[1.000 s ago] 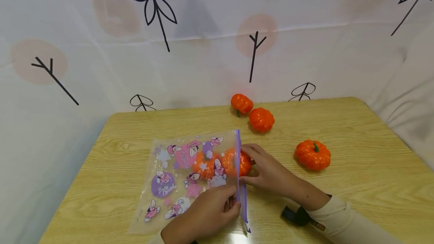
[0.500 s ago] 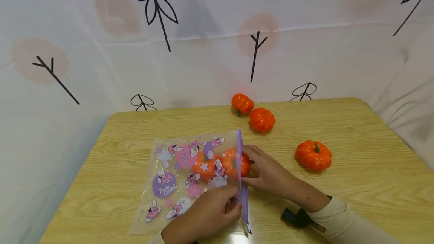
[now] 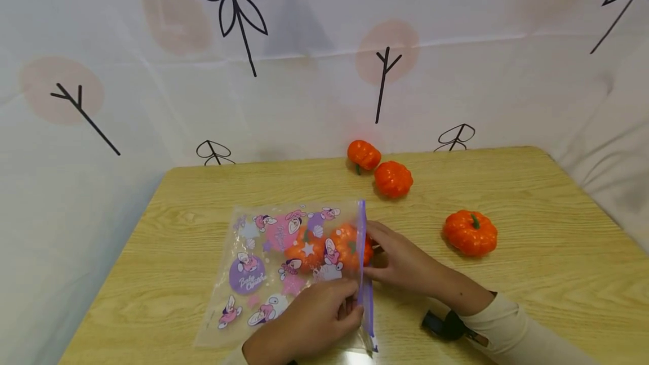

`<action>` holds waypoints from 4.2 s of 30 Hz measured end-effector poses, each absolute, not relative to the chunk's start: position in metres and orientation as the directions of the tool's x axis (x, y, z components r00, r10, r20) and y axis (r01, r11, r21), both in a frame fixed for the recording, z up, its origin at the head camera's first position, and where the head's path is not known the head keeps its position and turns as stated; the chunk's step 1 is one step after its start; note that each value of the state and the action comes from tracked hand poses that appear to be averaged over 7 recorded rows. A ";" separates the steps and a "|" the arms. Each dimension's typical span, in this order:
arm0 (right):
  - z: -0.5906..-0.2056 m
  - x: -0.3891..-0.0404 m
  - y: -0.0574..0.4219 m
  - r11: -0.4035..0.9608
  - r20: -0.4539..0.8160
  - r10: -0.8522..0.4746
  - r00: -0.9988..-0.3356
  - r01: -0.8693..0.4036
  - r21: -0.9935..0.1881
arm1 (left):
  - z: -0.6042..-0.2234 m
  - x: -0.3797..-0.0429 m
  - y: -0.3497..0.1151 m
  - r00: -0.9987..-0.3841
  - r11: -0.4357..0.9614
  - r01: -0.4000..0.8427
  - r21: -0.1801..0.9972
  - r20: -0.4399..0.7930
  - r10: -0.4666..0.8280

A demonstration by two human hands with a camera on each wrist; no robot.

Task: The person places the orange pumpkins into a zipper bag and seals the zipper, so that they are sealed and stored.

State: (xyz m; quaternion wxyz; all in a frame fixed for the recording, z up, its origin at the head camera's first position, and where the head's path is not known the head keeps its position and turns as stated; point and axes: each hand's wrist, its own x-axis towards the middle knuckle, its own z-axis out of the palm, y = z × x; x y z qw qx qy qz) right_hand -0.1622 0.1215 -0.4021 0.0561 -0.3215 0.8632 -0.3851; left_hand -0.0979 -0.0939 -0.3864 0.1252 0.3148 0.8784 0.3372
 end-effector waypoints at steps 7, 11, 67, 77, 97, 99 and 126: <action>-0.403 -0.162 0.122 0.532 0.127 -0.599 -0.791 -0.511 -0.675 | -0.386 -0.098 -0.094 -0.766 0.577 0.477 0.662 -0.008 0.643; -0.402 -0.161 0.123 0.545 0.118 -0.594 -0.796 -0.506 -0.669 | -0.385 -0.098 -0.094 -0.764 0.579 0.488 0.653 -0.001 0.645; -0.412 -0.165 0.126 0.479 0.105 -0.588 -0.802 -0.450 -0.754 | -0.391 -0.098 -0.093 -0.753 0.588 0.503 0.633 -0.013 0.658; -0.411 -0.164 0.127 0.486 0.121 -0.632 -0.765 -0.514 -0.707 | -0.391 -0.098 -0.092 -0.767 0.605 0.486 0.631 -0.024 0.641; -0.416 -0.163 0.129 0.524 0.024 -0.706 -0.708 -0.545 -0.655 | -0.396 -0.099 -0.090 -0.776 0.619 0.472 0.628 -0.038 0.630; -0.417 -0.163 0.130 0.530 0.019 -0.704 -0.710 -0.543 -0.651 | -0.397 -0.099 -0.090 -0.775 0.619 0.468 0.631 -0.044 0.630; -0.393 -0.194 0.140 0.766 0.312 -0.502 -0.807 -0.582 -0.272 | -0.405 -0.099 -0.089 -0.793 0.625 0.412 0.663 -0.077 0.605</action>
